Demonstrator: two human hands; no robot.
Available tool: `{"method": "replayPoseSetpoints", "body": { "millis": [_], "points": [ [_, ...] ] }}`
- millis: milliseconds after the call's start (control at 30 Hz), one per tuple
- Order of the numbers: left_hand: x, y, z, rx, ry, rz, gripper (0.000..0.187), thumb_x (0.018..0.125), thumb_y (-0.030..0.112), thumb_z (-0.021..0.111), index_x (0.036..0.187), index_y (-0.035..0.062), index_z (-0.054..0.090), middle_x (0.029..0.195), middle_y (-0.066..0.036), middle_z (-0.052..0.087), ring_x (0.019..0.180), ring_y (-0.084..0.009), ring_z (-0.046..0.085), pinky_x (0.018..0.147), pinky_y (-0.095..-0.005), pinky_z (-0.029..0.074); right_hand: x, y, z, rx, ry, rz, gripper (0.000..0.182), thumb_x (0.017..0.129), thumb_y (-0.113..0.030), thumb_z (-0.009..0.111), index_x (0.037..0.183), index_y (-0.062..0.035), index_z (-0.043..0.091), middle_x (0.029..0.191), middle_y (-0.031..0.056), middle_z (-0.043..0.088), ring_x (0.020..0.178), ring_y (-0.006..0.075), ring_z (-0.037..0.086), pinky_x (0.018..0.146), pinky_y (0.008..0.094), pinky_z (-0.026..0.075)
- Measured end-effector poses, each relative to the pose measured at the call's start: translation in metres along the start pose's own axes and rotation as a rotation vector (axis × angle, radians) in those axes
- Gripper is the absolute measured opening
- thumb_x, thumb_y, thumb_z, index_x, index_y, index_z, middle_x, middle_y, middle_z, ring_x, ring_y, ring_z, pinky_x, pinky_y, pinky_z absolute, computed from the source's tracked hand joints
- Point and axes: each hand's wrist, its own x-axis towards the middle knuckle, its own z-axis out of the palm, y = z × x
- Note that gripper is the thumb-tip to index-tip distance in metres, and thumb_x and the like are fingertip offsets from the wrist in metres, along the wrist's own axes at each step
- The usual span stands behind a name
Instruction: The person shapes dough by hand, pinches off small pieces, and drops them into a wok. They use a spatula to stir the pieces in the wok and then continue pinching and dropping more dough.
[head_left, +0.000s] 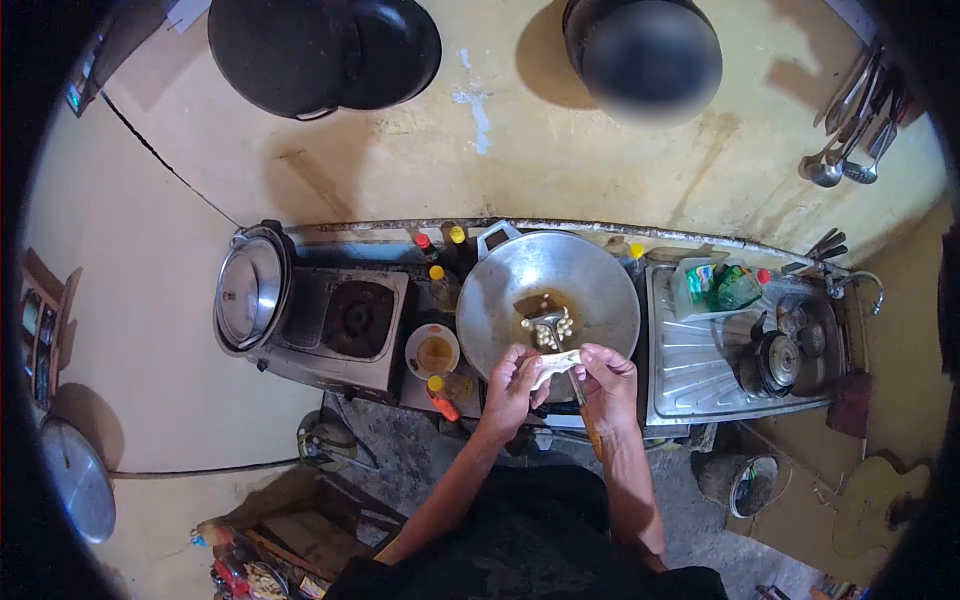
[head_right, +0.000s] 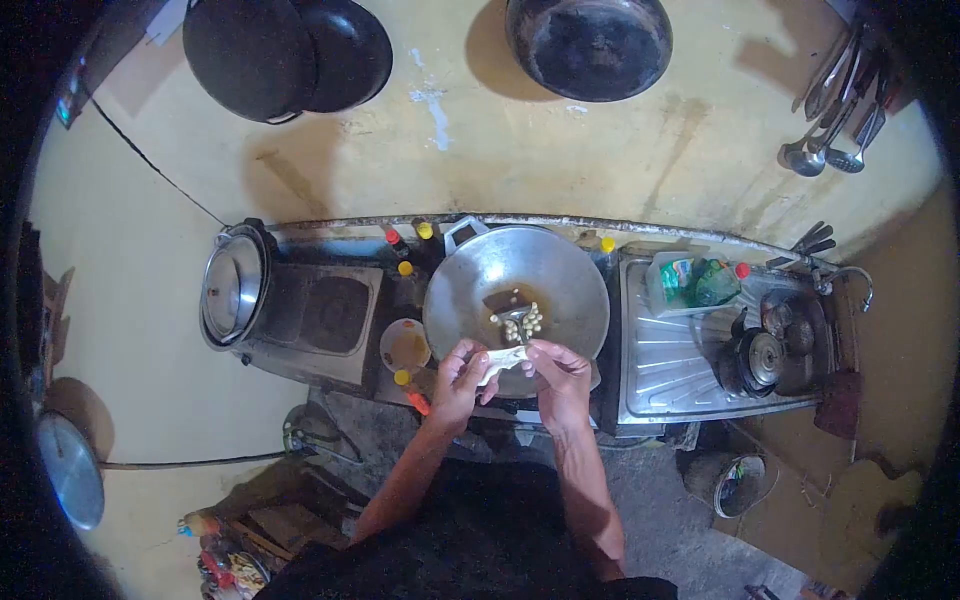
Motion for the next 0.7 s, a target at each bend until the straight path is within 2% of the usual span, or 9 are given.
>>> {"method": "replayPoseSetpoints", "body": {
  "millis": [67,133,167,267,300,400,533,567,700],
  "points": [
    [0.003,0.001,-0.002,-0.094,0.087,-0.021,0.018,0.105,0.024,0.046,0.103,0.0066,0.050,0.079,-0.005,0.057,0.053,-0.0091,0.047,0.045,-0.0234,0.036,0.002,-0.010,-0.001,0.223,-0.011,-0.001,0.011,0.089,0.000,0.068,0.099,0.0010,0.073,0.091,0.0086,0.073,0.074,0.0130,0.065,0.067,0.0259,0.051],
    [0.015,-0.007,-0.022,-0.238,0.202,-0.020,0.020,0.106,0.027,0.045,0.103,0.0076,0.050,0.082,-0.005,0.057,0.053,-0.0107,0.047,0.046,-0.0241,0.037,0.003,-0.019,-0.008,-0.007,-0.018,-0.125,0.011,0.091,-0.002,0.066,0.100,0.0007,0.072,0.092,0.0084,0.072,0.077,0.0131,0.066,0.071,0.0260,0.052],
    [0.016,-0.010,-0.032,-0.376,0.138,-0.013,0.023,0.105,0.028,0.046,0.115,0.0080,0.053,0.090,-0.005,0.056,0.066,-0.0128,0.052,0.059,-0.0261,0.044,0.001,-0.024,-0.007,-0.095,-0.035,-0.142,0.011,0.091,-0.002,0.066,0.100,0.0009,0.072,0.093,0.0087,0.072,0.078,0.0130,0.066,0.073,0.0260,0.053],
    [0.023,0.003,-0.022,-0.736,0.078,-0.014,0.033,0.105,0.030,0.046,0.130,0.0095,0.052,0.097,-0.004,0.055,0.083,-0.0144,0.053,0.078,-0.0289,0.046,-0.013,-0.022,0.003,-0.375,-0.119,-0.123,0.014,0.092,-0.004,0.066,0.103,0.0005,0.072,0.095,0.0089,0.073,0.080,0.0131,0.066,0.076,0.0271,0.052],
    [0.030,-0.012,-0.034,-0.772,-0.131,0.018,0.043,0.106,0.037,0.042,0.138,0.0099,0.049,0.105,-0.004,0.056,0.095,-0.0159,0.053,0.089,-0.0312,0.043,-0.018,-0.016,0.011,-0.471,-0.159,-0.109,0.015,0.092,-0.004,0.066,0.105,0.0001,0.073,0.096,0.0088,0.073,0.081,0.0131,0.066,0.077,0.0276,0.052],
    [0.026,0.022,-0.009,-0.791,-0.043,-0.064,0.050,0.104,0.045,0.039,0.136,0.0087,0.050,0.105,-0.005,0.056,0.095,-0.0187,0.054,0.089,-0.0338,0.044,-0.041,0.001,0.039,-0.691,-0.350,-0.085,0.020,0.092,-0.003,0.066,0.111,-0.0031,0.073,0.102,0.0078,0.073,0.083,0.0123,0.065,0.080,0.0281,0.052],
    [0.032,0.018,-0.013,-0.825,-0.143,0.024,0.059,0.101,0.051,0.036,0.139,0.0071,0.048,0.111,-0.008,0.056,0.103,-0.0232,0.053,0.094,-0.0384,0.042,-0.050,0.022,0.049,-1.239,-0.389,-0.672,0.039,0.078,0.010,0.064,0.112,-0.0072,0.073,0.117,0.0125,0.067,0.112,0.0294,0.062,0.094,0.0397,0.049],
    [0.033,0.017,-0.016,-0.854,-0.202,0.035,0.060,0.101,0.052,0.034,0.139,0.0077,0.048,0.113,-0.009,0.056,0.106,-0.0236,0.052,0.097,-0.0385,0.041,-0.049,0.027,0.046,-1.253,-0.408,-0.668,0.047,0.073,0.012,0.060,0.114,-0.0077,0.072,0.124,0.0118,0.063,0.118,0.0350,0.056,0.098,0.0442,0.045],
    [0.033,0.022,-0.019,-0.858,-0.160,0.040,0.062,0.100,0.054,0.034,0.138,0.0079,0.048,0.114,-0.009,0.055,0.106,-0.0239,0.052,0.101,-0.0391,0.040,-0.044,0.043,0.048,-1.231,-0.444,-0.768,0.052,0.074,0.011,0.057,0.122,-0.0061,0.067,0.133,0.0109,0.060,0.126,0.0339,0.053,0.098,0.0449,0.045]
  ]
}}
